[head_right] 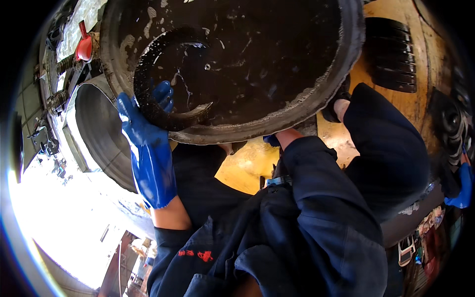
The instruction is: The person scrubs a circular metal part with a wire brush while holding it over a basin of dark liquid. They repeatedly dip the part into the liquid and scrub its surface to remove grime. The person handles the part with blue gloves and uses a red-handled brush throughout the process.
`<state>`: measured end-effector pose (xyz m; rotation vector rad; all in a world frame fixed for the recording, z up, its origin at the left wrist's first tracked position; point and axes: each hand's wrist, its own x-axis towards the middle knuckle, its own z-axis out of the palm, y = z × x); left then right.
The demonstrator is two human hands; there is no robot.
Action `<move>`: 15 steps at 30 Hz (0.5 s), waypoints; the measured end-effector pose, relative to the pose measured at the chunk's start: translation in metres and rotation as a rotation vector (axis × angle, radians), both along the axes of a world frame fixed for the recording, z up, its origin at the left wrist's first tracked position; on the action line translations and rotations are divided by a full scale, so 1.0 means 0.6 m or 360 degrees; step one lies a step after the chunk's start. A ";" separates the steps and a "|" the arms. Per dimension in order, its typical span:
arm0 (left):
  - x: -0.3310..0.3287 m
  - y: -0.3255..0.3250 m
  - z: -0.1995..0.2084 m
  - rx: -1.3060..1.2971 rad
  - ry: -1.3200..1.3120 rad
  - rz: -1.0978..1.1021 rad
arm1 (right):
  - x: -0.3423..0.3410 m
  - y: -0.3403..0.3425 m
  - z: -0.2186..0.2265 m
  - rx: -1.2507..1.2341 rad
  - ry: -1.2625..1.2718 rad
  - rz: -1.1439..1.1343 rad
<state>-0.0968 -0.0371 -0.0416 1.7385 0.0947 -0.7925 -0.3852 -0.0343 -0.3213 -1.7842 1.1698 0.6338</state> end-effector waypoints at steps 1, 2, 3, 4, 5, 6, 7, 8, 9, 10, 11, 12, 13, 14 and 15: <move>0.008 0.006 -0.008 -0.0035 0.0026 0.0065 | -0.004 -0.004 0.006 -0.0024 -0.0065 -0.0065; 0.015 0.009 -0.017 -0.0087 0.0027 0.0062 | -0.006 -0.010 0.008 -0.0040 -0.0171 -0.0164; 0.018 0.008 -0.020 -0.0148 0.0079 0.0056 | -0.014 -0.018 0.012 -0.0070 -0.0292 -0.0268; 0.017 0.012 -0.020 -0.0208 0.0134 0.0044 | -0.025 -0.027 0.016 -0.0095 -0.0420 -0.0381; 0.006 0.021 -0.004 -0.0355 0.0104 -0.0135 | -0.036 -0.038 0.022 -0.0121 -0.0576 -0.0510; -0.004 0.038 0.014 -0.0424 0.0046 -0.0235 | -0.041 -0.056 0.036 -0.0178 -0.0702 -0.0546; -0.011 0.050 0.028 -0.0479 -0.0035 -0.0330 | -0.048 -0.071 0.051 -0.0195 -0.0829 -0.0616; -0.014 0.070 0.025 -0.0474 -0.0113 -0.0370 | -0.052 -0.096 0.077 -0.0468 -0.0829 -0.0293; -0.016 0.078 0.027 -0.0444 -0.0225 -0.0429 | -0.061 -0.118 0.095 -0.0388 -0.0736 -0.0487; -0.018 0.082 0.030 -0.0409 -0.0355 -0.0498 | -0.072 -0.141 0.116 -0.0315 -0.0646 -0.0696; -0.015 0.098 0.026 -0.0344 -0.0523 -0.0542 | -0.076 -0.156 0.154 -0.0122 -0.0557 -0.0523; -0.012 0.100 0.025 -0.0262 -0.0747 -0.0626 | -0.087 -0.161 0.190 0.0162 -0.0508 -0.0734; -0.009 0.097 0.026 -0.0164 -0.1007 -0.0696 | -0.098 -0.171 0.228 0.0410 -0.0436 -0.0957; -0.003 0.109 0.013 -0.0032 -0.1284 -0.0732 | -0.082 -0.179 0.323 0.0638 -0.0329 -0.0988; -0.007 0.091 0.009 -0.0016 -0.1387 -0.0739 | -0.114 -0.188 0.346 0.0246 -0.0491 -0.0754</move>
